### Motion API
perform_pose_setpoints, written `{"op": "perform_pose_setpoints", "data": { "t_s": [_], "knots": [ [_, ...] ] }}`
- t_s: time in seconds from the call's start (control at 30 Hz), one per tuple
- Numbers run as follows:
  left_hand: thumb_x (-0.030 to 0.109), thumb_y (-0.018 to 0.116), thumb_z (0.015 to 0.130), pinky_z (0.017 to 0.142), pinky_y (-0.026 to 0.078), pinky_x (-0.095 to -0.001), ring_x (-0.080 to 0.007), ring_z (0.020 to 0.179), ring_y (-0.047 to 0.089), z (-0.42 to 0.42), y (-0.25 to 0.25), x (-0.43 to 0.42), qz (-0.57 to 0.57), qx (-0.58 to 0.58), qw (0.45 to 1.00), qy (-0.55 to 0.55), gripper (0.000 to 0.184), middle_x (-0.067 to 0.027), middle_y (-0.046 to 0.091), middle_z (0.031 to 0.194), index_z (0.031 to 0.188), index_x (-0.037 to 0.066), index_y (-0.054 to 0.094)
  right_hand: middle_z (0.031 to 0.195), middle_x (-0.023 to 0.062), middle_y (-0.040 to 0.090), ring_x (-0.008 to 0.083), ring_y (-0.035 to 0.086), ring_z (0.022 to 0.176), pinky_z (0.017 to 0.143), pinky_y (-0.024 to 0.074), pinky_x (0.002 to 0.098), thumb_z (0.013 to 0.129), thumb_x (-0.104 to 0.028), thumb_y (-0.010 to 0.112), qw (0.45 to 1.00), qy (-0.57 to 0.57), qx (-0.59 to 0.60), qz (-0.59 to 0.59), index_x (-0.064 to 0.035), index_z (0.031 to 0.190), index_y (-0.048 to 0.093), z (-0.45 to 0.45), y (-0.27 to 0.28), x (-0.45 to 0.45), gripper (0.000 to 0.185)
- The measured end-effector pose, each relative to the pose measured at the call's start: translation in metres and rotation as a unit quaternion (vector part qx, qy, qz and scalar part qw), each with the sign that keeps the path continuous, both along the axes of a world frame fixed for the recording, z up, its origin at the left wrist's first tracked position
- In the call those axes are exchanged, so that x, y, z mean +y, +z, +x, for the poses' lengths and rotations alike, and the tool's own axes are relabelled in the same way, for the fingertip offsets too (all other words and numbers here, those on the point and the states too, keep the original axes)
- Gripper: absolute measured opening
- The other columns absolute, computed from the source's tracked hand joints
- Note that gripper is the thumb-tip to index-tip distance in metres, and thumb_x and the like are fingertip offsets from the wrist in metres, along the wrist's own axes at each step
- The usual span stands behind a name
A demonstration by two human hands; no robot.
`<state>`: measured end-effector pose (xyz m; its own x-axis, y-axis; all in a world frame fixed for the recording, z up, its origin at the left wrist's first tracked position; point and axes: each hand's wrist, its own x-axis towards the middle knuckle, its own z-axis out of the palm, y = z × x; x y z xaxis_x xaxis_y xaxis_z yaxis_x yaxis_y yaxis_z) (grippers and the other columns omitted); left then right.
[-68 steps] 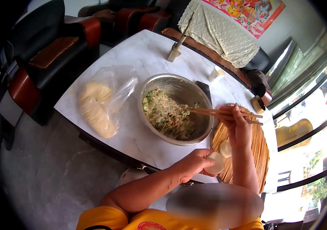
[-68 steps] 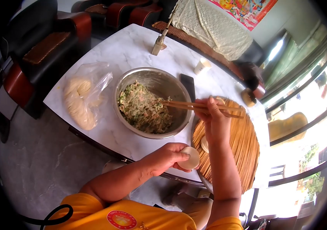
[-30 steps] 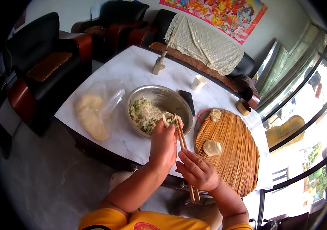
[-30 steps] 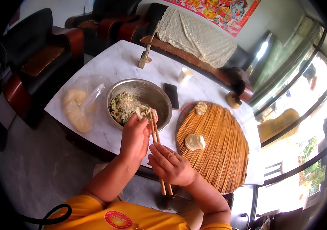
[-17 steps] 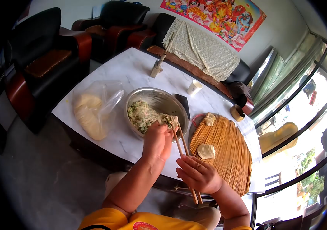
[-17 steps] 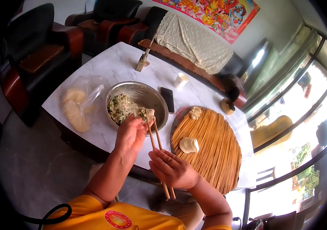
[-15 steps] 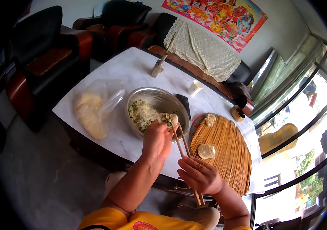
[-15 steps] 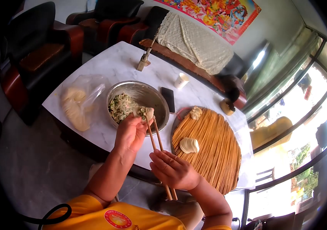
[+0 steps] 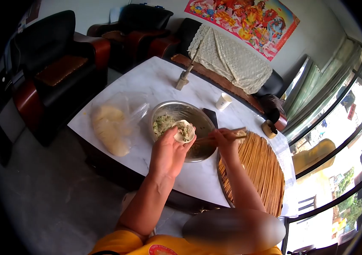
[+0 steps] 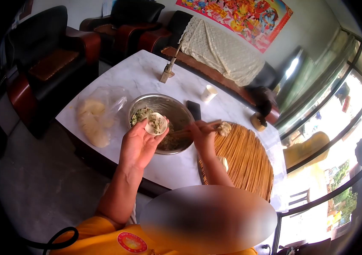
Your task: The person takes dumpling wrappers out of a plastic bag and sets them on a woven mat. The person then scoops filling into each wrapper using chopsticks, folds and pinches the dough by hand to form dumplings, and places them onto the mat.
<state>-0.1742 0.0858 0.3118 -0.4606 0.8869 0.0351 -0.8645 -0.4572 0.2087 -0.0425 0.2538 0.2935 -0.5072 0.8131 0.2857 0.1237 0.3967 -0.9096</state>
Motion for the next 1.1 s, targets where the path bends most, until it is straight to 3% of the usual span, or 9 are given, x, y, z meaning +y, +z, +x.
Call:
{"op": "perform_pose_setpoints", "data": {
  "t_s": [0.1,0.17,0.27,0.33,0.4,0.47,0.57,0.63,1.1],
  "knots": [
    [0.016,0.042,0.094,0.104,0.036,-0.0439,-0.0307,0.118,0.047,0.007,0.006,-0.010,0.019,0.009,0.999,-0.028,0.035,-0.0192,0.050,0.121,0.121,-0.007,0.043,0.069,0.0042,0.062,0.0090,0.057,0.064,0.055,0.0436,0.0228,0.086,-0.019,0.062,1.000,0.000,0.027,0.010,0.0010,0.088,0.064,-0.015,0.003,0.000,0.020],
    [0.017,0.041,0.094,0.104,0.035,-0.0431,-0.0313,0.119,0.046,0.015,0.008,-0.023,0.024,0.040,0.997,-0.060,0.037,-0.0204,0.049,0.124,0.122,-0.007,0.042,0.094,0.0120,0.063,0.0149,0.059,0.086,0.068,0.0476,0.0241,0.086,-0.020,0.063,0.996,0.034,0.038,-0.071,0.0023,0.109,0.057,0.004,0.013,-0.009,0.033],
    [0.021,0.039,0.095,0.105,0.033,-0.0425,-0.0320,0.120,0.044,0.040,0.009,-0.050,0.014,0.098,0.991,-0.085,0.042,-0.0221,0.047,0.126,0.124,-0.009,0.039,0.119,0.0178,0.054,0.0231,0.054,0.109,0.087,0.0477,0.0303,0.084,-0.021,0.066,0.989,-0.008,0.142,-0.051,0.0024,0.128,0.044,0.063,0.047,-0.051,0.054],
    [0.025,0.037,0.095,0.105,0.033,-0.0424,-0.0320,0.121,0.043,0.063,0.010,-0.071,-0.008,0.115,0.988,-0.100,0.046,-0.0231,0.046,0.127,0.125,-0.010,0.037,0.117,0.0185,0.055,0.0255,0.055,0.108,0.091,0.0467,0.0336,0.083,-0.021,0.068,0.977,-0.112,0.176,0.048,0.0022,0.126,0.047,0.099,0.055,-0.090,0.053],
    [0.027,0.038,0.095,0.105,0.033,-0.0424,-0.0319,0.122,0.043,0.084,0.010,-0.084,-0.009,0.119,0.983,-0.138,0.047,-0.0232,0.046,0.127,0.125,-0.010,0.037,0.116,0.0169,0.057,0.0244,0.056,0.107,0.089,0.0468,0.0341,0.079,-0.020,0.072,0.972,-0.123,0.186,0.078,0.0011,0.122,0.051,0.129,0.054,-0.127,0.052],
    [0.029,0.038,0.095,0.105,0.033,-0.0422,-0.0323,0.122,0.043,0.106,0.014,-0.097,-0.010,0.130,0.973,-0.192,0.049,-0.0232,0.046,0.127,0.124,-0.010,0.038,0.114,0.0156,0.059,0.0248,0.057,0.104,0.086,0.0471,0.0345,0.073,-0.016,0.075,0.971,0.012,-0.043,0.234,0.0000,0.118,0.054,0.153,0.064,-0.175,0.052],
    [0.034,0.036,0.096,0.098,0.039,-0.0410,-0.0308,0.116,0.047,0.131,0.011,-0.109,-0.001,0.136,0.956,-0.261,0.051,-0.0208,0.049,0.122,0.124,-0.008,0.039,0.109,0.0162,0.059,0.0335,0.057,0.099,0.083,0.0476,0.0369,0.068,-0.013,0.076,0.946,0.031,-0.067,0.315,-0.0005,0.113,0.055,0.166,0.071,-0.222,0.051],
    [0.036,0.032,0.098,0.092,0.041,-0.0377,-0.0226,0.107,0.051,0.147,0.019,-0.120,0.021,0.151,0.935,-0.319,0.045,-0.0124,0.052,0.117,0.120,-0.002,0.044,0.108,0.0160,0.059,0.0336,0.057,0.098,0.082,0.0478,0.0376,0.067,-0.013,0.076,0.940,0.011,-0.085,0.329,-0.0005,0.112,0.056,0.177,0.071,-0.240,0.050],
    [0.036,0.033,0.097,0.097,0.038,-0.0374,-0.0221,0.113,0.049,0.202,0.014,-0.153,0.005,0.176,0.907,-0.383,0.048,-0.0116,0.051,0.122,0.123,-0.002,0.043,0.094,0.0117,0.061,0.0313,0.059,0.084,0.072,0.0494,0.0367,0.069,-0.001,0.064,0.921,-0.089,-0.107,0.363,-0.0025,0.097,0.061,0.225,0.060,-0.293,0.028]
  ]
}}
